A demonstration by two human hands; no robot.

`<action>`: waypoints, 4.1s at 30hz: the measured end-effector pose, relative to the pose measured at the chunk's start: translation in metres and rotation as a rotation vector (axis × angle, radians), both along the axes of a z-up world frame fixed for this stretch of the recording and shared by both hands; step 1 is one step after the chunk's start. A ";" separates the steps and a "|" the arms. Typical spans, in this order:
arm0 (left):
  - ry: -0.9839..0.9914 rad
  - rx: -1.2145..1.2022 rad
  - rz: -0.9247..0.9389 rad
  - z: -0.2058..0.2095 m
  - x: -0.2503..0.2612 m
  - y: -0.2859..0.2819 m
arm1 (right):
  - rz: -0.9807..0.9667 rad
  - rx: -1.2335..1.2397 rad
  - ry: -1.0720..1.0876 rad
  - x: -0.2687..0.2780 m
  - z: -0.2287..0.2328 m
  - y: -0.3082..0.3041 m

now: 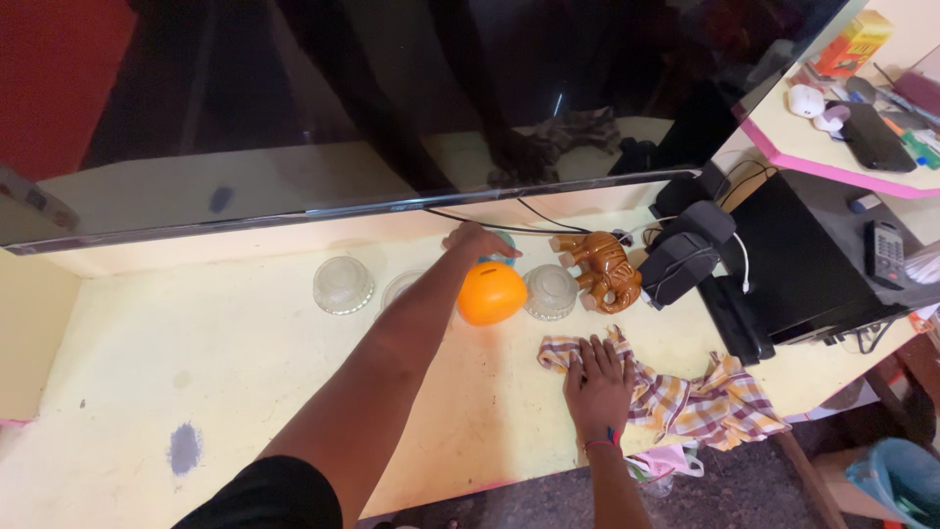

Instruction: The person wipes the interiors and exteriors of small glass jars and lids with a cloth, then places them on a shelf and arranges other items on the desk.

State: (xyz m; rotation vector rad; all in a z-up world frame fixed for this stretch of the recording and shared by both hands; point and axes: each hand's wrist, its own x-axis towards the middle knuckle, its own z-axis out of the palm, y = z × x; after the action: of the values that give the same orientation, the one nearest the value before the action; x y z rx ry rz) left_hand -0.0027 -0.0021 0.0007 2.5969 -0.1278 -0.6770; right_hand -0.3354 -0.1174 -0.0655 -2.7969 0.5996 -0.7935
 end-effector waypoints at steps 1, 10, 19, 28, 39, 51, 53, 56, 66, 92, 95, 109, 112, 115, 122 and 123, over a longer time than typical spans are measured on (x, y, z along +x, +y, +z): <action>-0.014 -0.013 -0.017 -0.001 0.000 0.001 | -0.003 -0.001 0.002 -0.001 -0.001 0.000; -0.155 -0.253 -0.014 -0.038 0.017 0.003 | 0.012 -0.004 -0.018 -0.001 -0.004 -0.003; -0.111 -0.299 0.056 -0.022 0.007 0.040 | 0.008 0.011 -0.025 -0.002 -0.001 -0.001; -0.195 -0.159 -0.004 -0.020 0.022 0.095 | -0.009 -0.003 -0.014 -0.001 0.000 0.001; -0.076 -0.322 0.124 -0.034 0.035 0.118 | -0.002 -0.017 -0.011 -0.001 0.001 0.001; 0.073 -0.723 0.313 -0.024 0.022 0.138 | 0.010 -0.028 -0.011 0.000 -0.003 -0.001; 0.124 -0.781 0.337 -0.026 0.022 0.141 | 0.011 -0.026 -0.018 -0.001 -0.004 -0.001; 0.176 -0.866 0.357 -0.028 0.018 0.149 | 0.014 -0.032 -0.024 0.000 -0.005 -0.003; 0.247 -1.081 0.352 -0.006 -0.019 0.185 | 0.005 -0.050 -0.012 -0.001 -0.001 0.002; 0.164 -0.911 0.508 -0.002 -0.144 0.432 | 0.925 0.206 0.044 0.052 -0.026 0.223; 0.171 -0.914 0.479 -0.009 -0.140 0.437 | 0.982 0.190 0.110 0.080 -0.005 0.264; 0.223 -0.661 0.378 -0.032 -0.120 0.435 | 0.523 0.202 -0.013 0.035 0.004 0.194; 0.184 -0.525 0.329 -0.028 -0.116 0.427 | 0.432 0.072 -0.063 0.036 0.004 0.201; 0.068 -0.369 0.258 -0.019 -0.112 0.413 | 0.405 0.045 -0.072 0.037 0.008 0.207; -0.083 -0.229 0.161 0.006 -0.118 0.374 | 0.398 0.067 -0.090 0.036 0.014 0.211; -0.099 -0.218 0.163 0.008 -0.122 0.371 | 0.395 0.071 -0.082 0.035 0.014 0.211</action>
State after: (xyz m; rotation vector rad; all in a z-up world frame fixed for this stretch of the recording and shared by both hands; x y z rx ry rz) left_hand -0.1245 0.3687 0.0089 2.3998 -0.0184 -0.4495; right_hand -0.3006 0.0940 -0.0511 -2.6722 0.0534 -0.7784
